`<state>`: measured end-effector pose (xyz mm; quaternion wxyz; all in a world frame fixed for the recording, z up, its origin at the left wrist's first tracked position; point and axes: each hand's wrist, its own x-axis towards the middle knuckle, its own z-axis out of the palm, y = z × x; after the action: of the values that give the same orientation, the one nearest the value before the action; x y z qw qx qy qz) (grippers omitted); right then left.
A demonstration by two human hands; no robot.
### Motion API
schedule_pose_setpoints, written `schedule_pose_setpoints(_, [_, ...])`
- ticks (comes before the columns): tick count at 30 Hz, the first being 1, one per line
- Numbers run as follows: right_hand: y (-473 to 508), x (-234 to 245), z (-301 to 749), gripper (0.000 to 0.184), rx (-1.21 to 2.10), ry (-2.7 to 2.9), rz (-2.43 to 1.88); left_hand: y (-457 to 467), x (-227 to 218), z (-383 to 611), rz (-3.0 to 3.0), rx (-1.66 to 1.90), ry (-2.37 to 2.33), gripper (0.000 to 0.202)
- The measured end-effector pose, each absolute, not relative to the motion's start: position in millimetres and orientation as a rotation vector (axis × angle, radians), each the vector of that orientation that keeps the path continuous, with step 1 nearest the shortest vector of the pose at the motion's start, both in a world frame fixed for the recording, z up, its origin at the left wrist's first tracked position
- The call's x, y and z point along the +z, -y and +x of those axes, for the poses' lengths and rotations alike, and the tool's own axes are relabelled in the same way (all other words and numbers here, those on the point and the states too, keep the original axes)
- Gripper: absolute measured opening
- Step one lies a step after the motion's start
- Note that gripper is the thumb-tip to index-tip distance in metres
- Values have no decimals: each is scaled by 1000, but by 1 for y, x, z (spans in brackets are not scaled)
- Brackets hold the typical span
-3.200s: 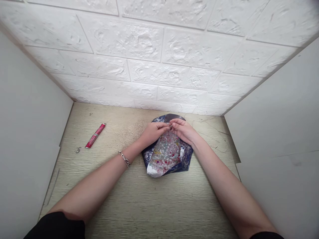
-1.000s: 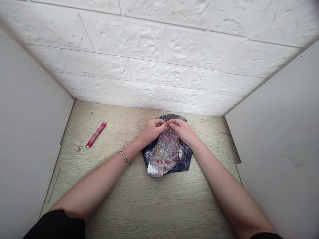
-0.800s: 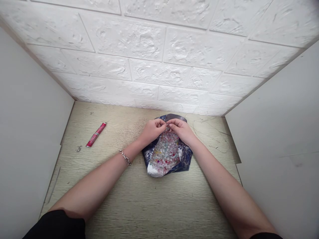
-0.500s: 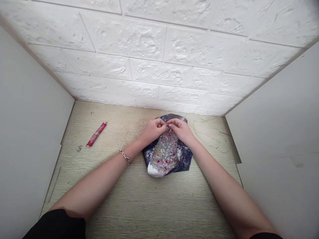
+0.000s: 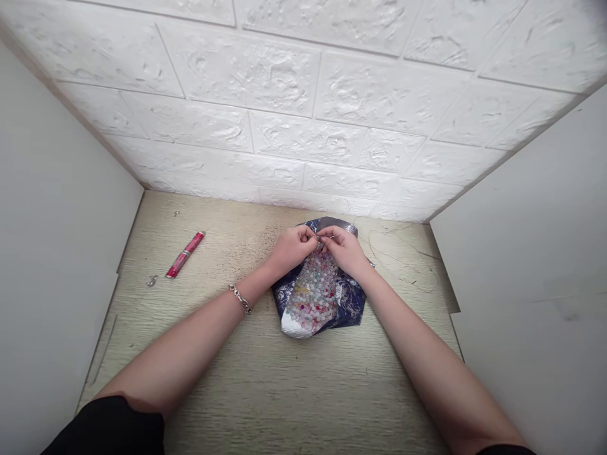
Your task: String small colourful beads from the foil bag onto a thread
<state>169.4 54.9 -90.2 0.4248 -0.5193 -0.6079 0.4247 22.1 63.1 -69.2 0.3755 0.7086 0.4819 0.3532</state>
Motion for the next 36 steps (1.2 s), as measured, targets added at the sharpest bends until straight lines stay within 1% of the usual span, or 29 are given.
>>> schedule_pose_setpoints(36, [-48, -82, 165, 14, 903, 1603, -1347, -64, -69, 22, 1833, 878, -1236, 14])
